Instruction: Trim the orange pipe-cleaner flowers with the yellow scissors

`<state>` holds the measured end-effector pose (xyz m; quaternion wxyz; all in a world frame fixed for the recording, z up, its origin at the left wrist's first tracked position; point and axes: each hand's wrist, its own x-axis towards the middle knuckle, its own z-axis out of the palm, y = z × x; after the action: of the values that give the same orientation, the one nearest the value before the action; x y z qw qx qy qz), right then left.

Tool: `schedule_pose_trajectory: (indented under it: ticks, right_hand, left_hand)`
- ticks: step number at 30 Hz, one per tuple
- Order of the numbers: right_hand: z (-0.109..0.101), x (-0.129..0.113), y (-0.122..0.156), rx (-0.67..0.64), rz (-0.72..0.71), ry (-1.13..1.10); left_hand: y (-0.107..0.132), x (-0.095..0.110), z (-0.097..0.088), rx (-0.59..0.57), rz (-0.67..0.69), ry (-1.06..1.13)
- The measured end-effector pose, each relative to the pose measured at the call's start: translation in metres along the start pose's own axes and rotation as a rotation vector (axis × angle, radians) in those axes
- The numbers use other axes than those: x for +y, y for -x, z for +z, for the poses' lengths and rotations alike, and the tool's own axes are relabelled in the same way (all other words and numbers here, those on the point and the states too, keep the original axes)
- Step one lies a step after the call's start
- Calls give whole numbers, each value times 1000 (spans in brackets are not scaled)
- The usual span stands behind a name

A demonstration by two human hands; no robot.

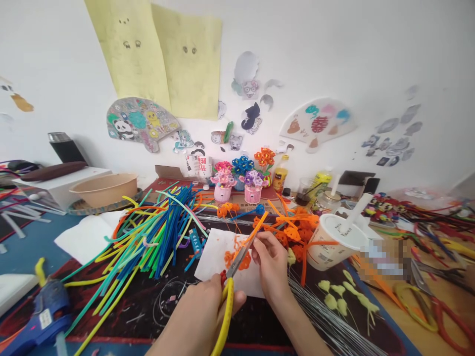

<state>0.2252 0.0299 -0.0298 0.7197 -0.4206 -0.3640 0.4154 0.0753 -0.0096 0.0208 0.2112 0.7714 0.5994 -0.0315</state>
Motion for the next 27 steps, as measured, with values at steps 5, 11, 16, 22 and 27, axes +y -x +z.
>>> schedule_pose_trajectory:
  ticks: [5,11,16,22,27]
  right_hand:
    - [0,0,1,3,-15,20]
    - [2,-3,4,-20,-39,53]
    - [4,-5,5,-20,-46,51]
    - [3,-4,5,-12,-42,40]
    - [2,-4,4,-35,-39,52]
  left_hand:
    - [1,3,-2,32,-2,2]
    - [5,4,-5,65,-9,44]
    - [14,3,-6,104,-21,98]
    - [18,2,-3,108,-14,125]
    - [9,5,2,88,-12,142]
